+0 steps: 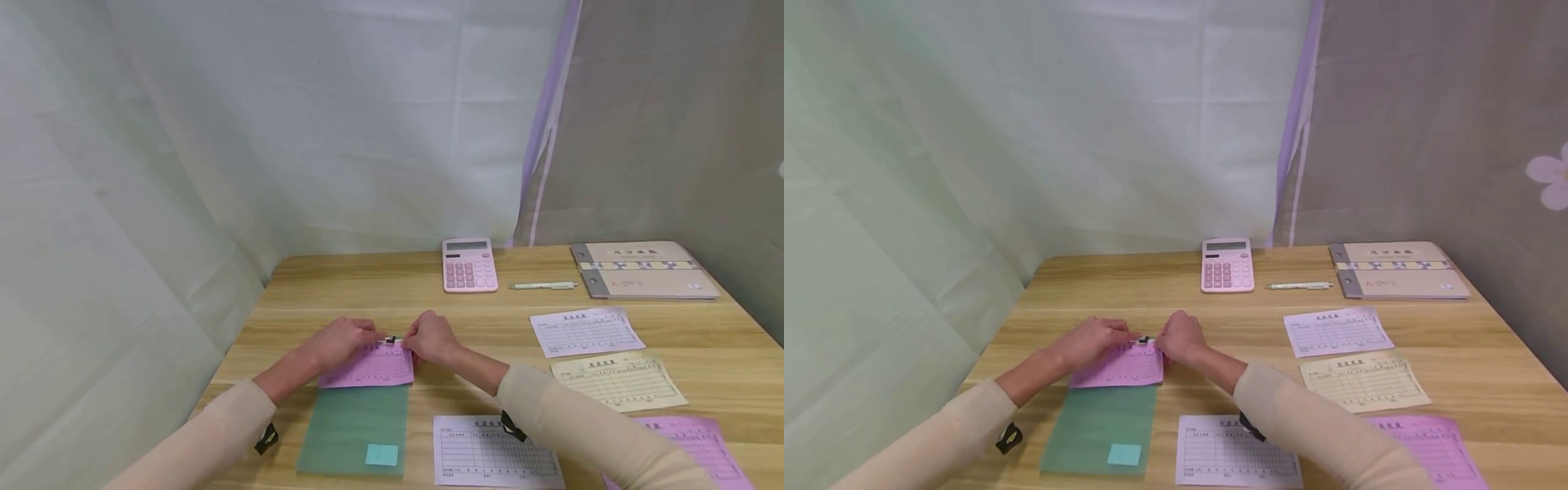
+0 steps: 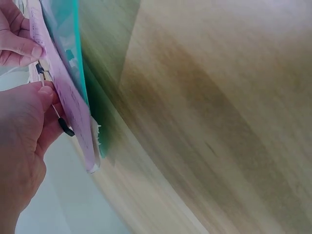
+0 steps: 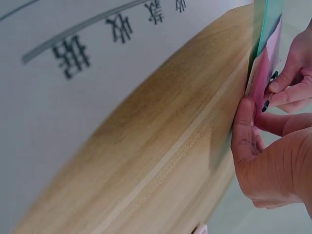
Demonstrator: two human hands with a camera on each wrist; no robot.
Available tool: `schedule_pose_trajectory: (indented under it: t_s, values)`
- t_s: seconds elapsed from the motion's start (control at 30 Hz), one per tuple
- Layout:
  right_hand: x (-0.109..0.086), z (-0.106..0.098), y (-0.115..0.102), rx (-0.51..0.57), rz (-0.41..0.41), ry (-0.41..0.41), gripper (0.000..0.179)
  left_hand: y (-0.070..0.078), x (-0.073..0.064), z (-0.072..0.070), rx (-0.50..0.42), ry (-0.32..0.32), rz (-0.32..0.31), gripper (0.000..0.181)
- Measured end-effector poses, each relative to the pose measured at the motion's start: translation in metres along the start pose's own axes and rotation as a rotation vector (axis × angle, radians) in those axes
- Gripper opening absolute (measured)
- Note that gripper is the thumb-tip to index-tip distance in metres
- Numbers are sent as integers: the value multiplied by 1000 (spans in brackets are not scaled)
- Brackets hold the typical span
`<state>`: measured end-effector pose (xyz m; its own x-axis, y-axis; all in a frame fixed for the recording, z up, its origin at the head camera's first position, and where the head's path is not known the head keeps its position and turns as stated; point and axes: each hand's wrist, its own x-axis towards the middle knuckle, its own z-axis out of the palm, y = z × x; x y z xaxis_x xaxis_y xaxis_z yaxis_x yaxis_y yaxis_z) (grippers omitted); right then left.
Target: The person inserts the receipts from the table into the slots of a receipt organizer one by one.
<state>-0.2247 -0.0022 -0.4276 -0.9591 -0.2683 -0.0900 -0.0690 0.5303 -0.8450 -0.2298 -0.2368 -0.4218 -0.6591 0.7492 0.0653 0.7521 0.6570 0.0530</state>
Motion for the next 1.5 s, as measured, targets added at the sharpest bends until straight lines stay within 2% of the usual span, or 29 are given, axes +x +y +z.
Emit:
schedule_pose_trajectory:
  t_s: [0.23, 0.4, 0.6, 0.73, 0.9, 1.1, 1.33, 1.5]
  values:
    - [3, 6, 3, 9, 21, 30, 14, 1, -2, 3, 7, -11, 1, 33]
    - [4, 5, 3, -7, 27, 14, 15, 2, -1, 5, 4, -10, -1, 30]
    - [5, 1, -2, -58, -23, -44, 16, 2, 0, 6, 2, -9, -9, 29]
    - [5, 2, -3, -63, -57, -40, 15, 2, -1, 6, 16, -5, -4, 30]
    - [5, 3, -2, -50, -64, -5, 13, 3, -2, 6, 60, 3, 5, 30]
    - [4, 6, -1, -65, -59, 9, 14, 4, -3, 7, 59, -3, -9, 30]
    - [6, 4, 0, -43, -42, -22, 13, 4, -4, 8, 84, 20, -3, 30]
    - [11, -5, -2, -141, -110, -4, 11, 4, -3, 7, 93, 32, 7, 29]
